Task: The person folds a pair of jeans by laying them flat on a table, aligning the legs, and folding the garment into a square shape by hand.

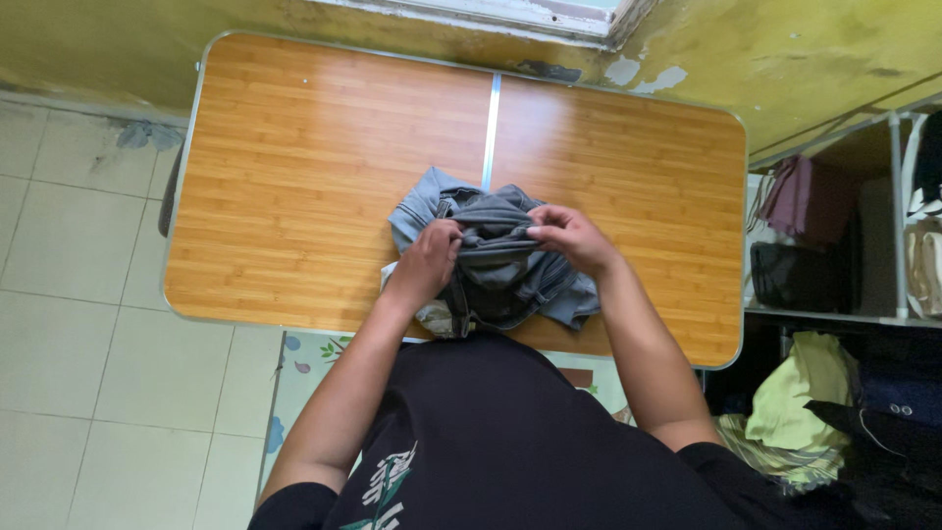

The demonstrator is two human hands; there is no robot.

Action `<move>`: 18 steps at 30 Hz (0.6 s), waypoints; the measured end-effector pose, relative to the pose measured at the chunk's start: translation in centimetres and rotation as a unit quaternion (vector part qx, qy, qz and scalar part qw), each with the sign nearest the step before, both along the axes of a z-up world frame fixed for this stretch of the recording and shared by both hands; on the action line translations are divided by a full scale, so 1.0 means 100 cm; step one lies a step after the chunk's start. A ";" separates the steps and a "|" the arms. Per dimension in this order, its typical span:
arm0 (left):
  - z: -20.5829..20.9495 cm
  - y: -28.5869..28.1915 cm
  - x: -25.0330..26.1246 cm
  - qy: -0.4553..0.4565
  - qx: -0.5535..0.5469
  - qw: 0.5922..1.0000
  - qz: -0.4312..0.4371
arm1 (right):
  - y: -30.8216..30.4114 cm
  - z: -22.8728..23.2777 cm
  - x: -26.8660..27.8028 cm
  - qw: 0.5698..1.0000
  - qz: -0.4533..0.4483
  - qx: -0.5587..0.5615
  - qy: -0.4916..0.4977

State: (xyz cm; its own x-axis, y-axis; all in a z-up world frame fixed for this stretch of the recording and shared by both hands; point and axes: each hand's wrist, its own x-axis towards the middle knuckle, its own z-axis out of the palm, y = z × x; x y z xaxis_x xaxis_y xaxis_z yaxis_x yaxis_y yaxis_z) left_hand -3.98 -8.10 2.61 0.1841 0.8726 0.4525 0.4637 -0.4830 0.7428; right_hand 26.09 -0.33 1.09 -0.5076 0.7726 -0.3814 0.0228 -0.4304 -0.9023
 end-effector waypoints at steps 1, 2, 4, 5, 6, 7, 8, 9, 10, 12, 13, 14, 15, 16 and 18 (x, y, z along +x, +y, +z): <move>0.001 0.000 -0.001 -0.002 0.026 1.000 -0.003 | -0.001 0.010 0.000 0.995 -0.015 -0.029 0.094; 0.001 0.002 -0.001 -0.002 0.027 1.000 -0.003 | -0.001 0.016 -0.002 0.995 -0.015 -0.028 0.094; -0.001 0.001 0.001 0.042 -0.038 0.998 0.013 | -0.004 0.020 -0.001 0.994 0.021 0.007 0.108; -0.002 0.001 0.006 0.042 -0.039 0.998 0.012 | -0.007 0.019 -0.001 0.994 0.020 0.006 0.107; -0.003 0.004 0.012 0.061 -0.084 0.994 0.036 | -0.008 0.017 -0.004 0.998 0.021 0.018 0.064; -0.004 0.007 0.017 0.079 -0.129 0.987 0.061 | -0.008 0.014 -0.008 0.999 0.022 0.029 0.020; -0.003 0.011 0.019 0.079 -0.129 0.987 0.060 | -0.010 0.013 -0.011 0.999 0.022 0.029 0.019; -0.003 0.015 0.021 0.127 -0.192 0.970 0.073 | -0.012 0.011 -0.016 0.997 0.033 0.067 0.008; -0.002 0.018 0.021 0.175 -0.252 0.948 0.085 | -0.013 0.011 -0.022 0.993 0.044 0.108 -0.001; -0.003 0.018 0.024 0.200 -0.209 0.955 0.066 | -0.011 0.017 -0.031 0.966 0.064 0.226 -0.109; -0.005 0.018 0.026 0.225 -0.165 0.959 0.047 | -0.012 0.021 -0.037 0.913 0.082 0.337 -0.214; -0.008 0.017 0.030 0.226 -0.166 0.959 0.047 | -0.014 0.025 -0.044 0.914 0.082 0.337 -0.213; -0.012 0.015 0.037 0.273 -0.138 0.951 0.044 | -0.019 0.029 -0.052 0.872 0.075 0.365 -0.317; -0.016 0.014 0.041 0.319 -0.110 0.941 0.040 | -0.024 0.034 -0.061 0.819 0.067 0.388 -0.417; -0.027 0.011 0.047 0.317 -0.083 0.944 0.040 | -0.036 0.039 -0.082 0.807 0.022 0.441 -0.392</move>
